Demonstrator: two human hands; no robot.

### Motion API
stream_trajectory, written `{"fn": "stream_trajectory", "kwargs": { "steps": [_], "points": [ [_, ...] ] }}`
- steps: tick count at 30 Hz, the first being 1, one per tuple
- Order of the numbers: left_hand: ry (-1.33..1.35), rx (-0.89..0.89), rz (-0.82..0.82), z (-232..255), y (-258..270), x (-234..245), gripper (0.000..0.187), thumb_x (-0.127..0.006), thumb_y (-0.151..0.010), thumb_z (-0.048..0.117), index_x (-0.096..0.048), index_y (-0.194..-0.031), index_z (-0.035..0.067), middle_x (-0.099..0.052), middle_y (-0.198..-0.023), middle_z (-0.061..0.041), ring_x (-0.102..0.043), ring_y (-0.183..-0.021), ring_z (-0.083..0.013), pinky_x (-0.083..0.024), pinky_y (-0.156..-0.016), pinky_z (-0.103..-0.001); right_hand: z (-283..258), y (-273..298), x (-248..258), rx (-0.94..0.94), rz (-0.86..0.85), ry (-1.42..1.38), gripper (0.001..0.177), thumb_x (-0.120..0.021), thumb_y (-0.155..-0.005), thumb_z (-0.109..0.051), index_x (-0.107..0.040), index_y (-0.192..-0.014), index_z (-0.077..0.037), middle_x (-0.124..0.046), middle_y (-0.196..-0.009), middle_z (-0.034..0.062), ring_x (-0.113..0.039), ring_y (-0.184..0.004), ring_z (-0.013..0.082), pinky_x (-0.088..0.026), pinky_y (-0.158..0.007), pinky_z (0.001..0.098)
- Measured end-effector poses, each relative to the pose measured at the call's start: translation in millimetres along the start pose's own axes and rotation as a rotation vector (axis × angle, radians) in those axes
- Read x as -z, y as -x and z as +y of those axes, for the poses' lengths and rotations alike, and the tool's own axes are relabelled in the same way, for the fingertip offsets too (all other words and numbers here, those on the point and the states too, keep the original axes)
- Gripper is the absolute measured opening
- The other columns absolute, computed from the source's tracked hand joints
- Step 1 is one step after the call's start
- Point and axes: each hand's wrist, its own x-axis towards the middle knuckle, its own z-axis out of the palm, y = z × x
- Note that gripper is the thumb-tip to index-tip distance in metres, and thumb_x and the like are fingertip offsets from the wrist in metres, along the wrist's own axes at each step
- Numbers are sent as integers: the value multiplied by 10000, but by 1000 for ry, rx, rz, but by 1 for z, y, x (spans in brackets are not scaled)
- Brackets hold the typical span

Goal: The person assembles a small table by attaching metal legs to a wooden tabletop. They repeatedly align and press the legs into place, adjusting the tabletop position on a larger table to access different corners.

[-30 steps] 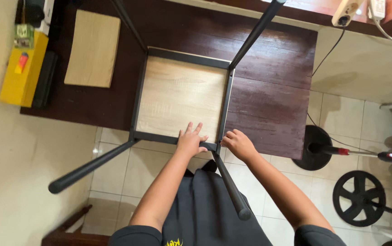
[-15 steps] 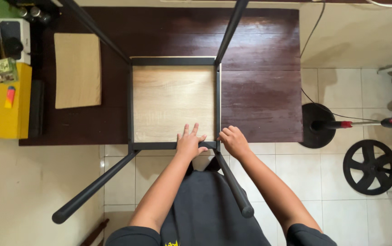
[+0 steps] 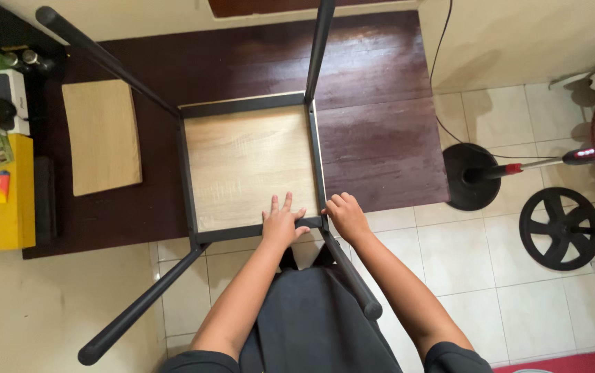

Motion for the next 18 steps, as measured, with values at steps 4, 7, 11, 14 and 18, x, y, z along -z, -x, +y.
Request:
{"fn": "stream_trajectory", "kwargs": {
  "steps": [4,7,11,14,18],
  "points": [
    [-19,-17,-13,-2,-1,1,694,-797,-757,585,-593,-1404,437,-196,-1704,-57,-180,-1545,-432,-340,-1131,-691,12,-7,10,72,-151,-95,80,-736,-763,-127,-696,-832,-127,-618,-834,29,-584,-860,251,-485,-765,376],
    [-35,-34,-56,-3,-4,1,721,-807,-758,562,-567,-1426,440,-172,-1710,-59,-167,-1546,-445,-344,-1124,-700,16,-16,15,112,-234,-71,99,-739,-759,-131,-739,-858,-135,-672,-851,-5,-609,-882,233,-492,-774,379],
    [-43,-60,-108,-8,-9,2,771,-835,-744,508,-533,-1450,446,-133,-1717,-51,-153,-1546,-450,-351,-1122,-696,14,-28,25,83,-147,-95,101,-739,-775,-107,-765,-862,-150,-715,-900,-10,-635,-917,230,-515,-785,376],
    [-39,-65,-114,-9,-8,-1,772,-841,-748,492,-527,-1452,444,-128,-1717,-52,-147,-1547,-452,-351,-1124,-693,9,-28,33,-25,-68,-179,153,-752,-774,-80,-788,-904,-150,-734,-936,-3,-641,-920,235,-544,-789,370],
    [-40,-88,-31,-13,-6,-8,720,-831,-768,489,-556,-1431,435,-173,-1714,-67,-172,-1545,-455,-364,-1115,-695,6,-12,47,-113,-99,-223,185,-780,-759,-76,-809,-920,-161,-739,-952,14,-651,-941,246,-560,-794,382]
  ]
}}
